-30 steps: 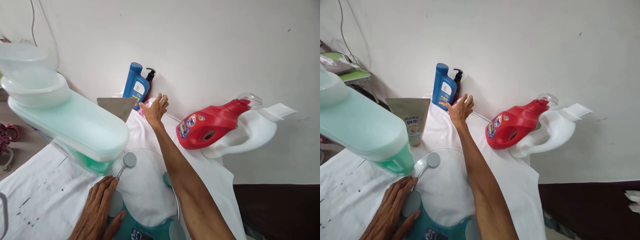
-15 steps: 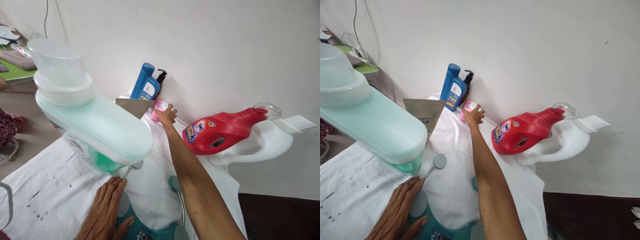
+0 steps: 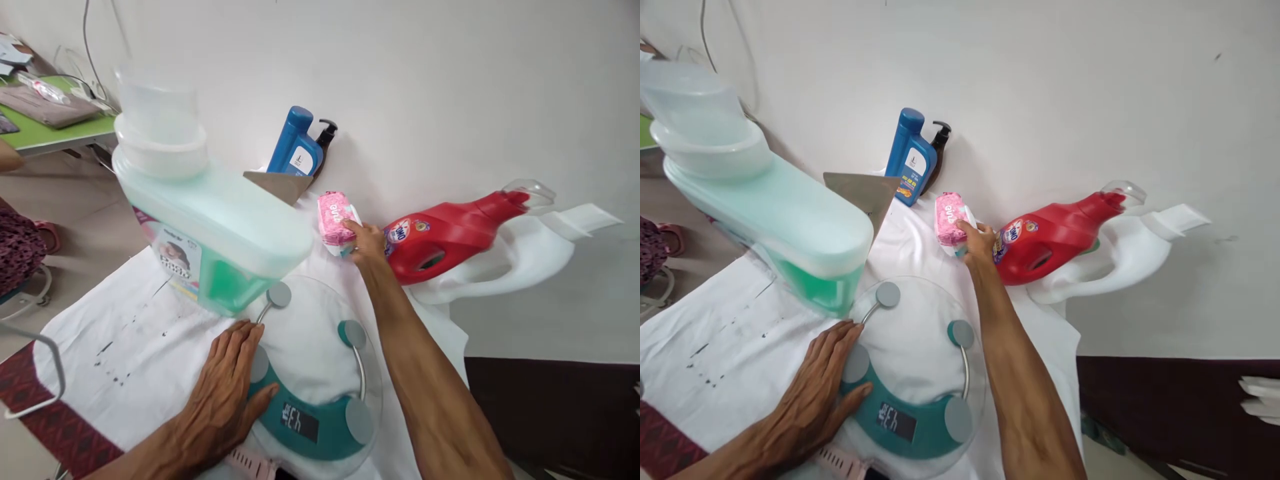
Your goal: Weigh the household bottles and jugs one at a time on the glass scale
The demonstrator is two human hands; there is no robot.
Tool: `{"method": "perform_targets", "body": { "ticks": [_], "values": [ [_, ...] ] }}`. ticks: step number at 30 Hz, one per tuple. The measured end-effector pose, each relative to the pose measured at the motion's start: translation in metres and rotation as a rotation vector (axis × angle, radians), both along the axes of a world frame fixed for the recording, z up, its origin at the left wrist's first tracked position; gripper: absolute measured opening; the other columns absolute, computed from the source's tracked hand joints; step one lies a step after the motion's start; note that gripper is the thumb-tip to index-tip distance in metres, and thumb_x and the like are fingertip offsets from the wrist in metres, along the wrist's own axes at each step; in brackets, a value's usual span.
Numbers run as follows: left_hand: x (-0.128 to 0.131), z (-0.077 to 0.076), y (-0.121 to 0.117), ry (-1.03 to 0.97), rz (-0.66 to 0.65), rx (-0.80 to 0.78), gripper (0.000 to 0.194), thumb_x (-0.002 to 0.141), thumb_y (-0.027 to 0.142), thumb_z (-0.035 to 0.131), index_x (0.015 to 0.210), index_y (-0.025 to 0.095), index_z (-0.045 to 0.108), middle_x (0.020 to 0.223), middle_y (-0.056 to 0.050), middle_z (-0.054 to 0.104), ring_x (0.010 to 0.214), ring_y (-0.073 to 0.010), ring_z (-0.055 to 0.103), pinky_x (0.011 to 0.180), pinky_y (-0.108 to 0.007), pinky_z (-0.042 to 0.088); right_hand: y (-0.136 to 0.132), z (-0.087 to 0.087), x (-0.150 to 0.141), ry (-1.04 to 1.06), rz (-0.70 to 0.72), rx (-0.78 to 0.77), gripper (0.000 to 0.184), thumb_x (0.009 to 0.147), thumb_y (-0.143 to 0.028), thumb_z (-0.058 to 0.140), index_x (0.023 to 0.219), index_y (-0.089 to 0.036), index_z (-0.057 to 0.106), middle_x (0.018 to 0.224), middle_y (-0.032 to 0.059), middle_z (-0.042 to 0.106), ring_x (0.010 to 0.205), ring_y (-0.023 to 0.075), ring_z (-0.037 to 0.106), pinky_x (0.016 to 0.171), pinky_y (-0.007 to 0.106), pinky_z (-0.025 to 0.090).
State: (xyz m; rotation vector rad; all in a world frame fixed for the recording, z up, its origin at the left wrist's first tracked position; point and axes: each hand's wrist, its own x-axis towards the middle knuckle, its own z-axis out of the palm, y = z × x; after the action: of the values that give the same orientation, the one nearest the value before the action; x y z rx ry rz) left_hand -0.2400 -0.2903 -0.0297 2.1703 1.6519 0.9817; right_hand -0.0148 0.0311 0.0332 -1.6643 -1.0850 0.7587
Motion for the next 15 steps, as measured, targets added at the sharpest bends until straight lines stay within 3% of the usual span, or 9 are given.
{"method": "perform_targets", "body": {
  "ticks": [3,7,11,15],
  "values": [
    [-0.002,0.004,0.001,0.015,-0.024,-0.002,0.064,0.104,0.033,0.057,0.16,0.012,0.033,0.144,-0.024,0.061,0.134,-0.04,0.06,0.107,-0.058,0.054,-0.056,0.011,0.017,0.146,0.04,-0.015,0.044,0.064,-0.034,0.085,0.098,-0.021,0.061,0.082,-0.0045,0.064,0.065,0.0117,0.061,0.052,0.024,0.048],
    [-0.005,0.006,0.002,0.0,-0.058,-0.023,0.063,0.106,0.035,0.056,0.159,0.012,0.032,0.144,-0.024,0.058,0.135,-0.0396,0.057,0.109,-0.059,0.052,-0.143,0.031,0.032,0.262,0.124,0.067,0.053,0.053,-0.036,0.093,0.099,-0.023,0.07,0.087,-0.0018,0.069,0.072,0.0142,0.065,0.06,0.029,0.056],
    [-0.008,0.005,0.003,0.003,-0.073,-0.029,0.064,0.106,0.039,0.056,0.159,0.011,0.033,0.145,-0.024,0.056,0.136,-0.0387,0.054,0.111,-0.059,0.05,-0.221,0.04,0.031,0.163,0.177,0.123,0.06,0.052,-0.035,0.098,0.106,-0.028,0.074,0.085,-0.0006,0.073,0.074,0.0188,0.068,0.066,0.035,0.058],
    [-0.011,0.002,0.005,-0.003,-0.089,-0.017,0.064,0.106,0.038,0.055,0.161,0.013,0.032,0.147,-0.022,0.055,0.137,-0.0364,0.054,0.113,-0.059,0.048,-0.271,0.026,0.021,-0.068,0.278,0.094,0.067,0.06,-0.042,0.097,0.12,-0.031,0.069,0.094,0.0006,0.078,0.078,0.0208,0.07,0.066,0.035,0.056]
  ]
}}
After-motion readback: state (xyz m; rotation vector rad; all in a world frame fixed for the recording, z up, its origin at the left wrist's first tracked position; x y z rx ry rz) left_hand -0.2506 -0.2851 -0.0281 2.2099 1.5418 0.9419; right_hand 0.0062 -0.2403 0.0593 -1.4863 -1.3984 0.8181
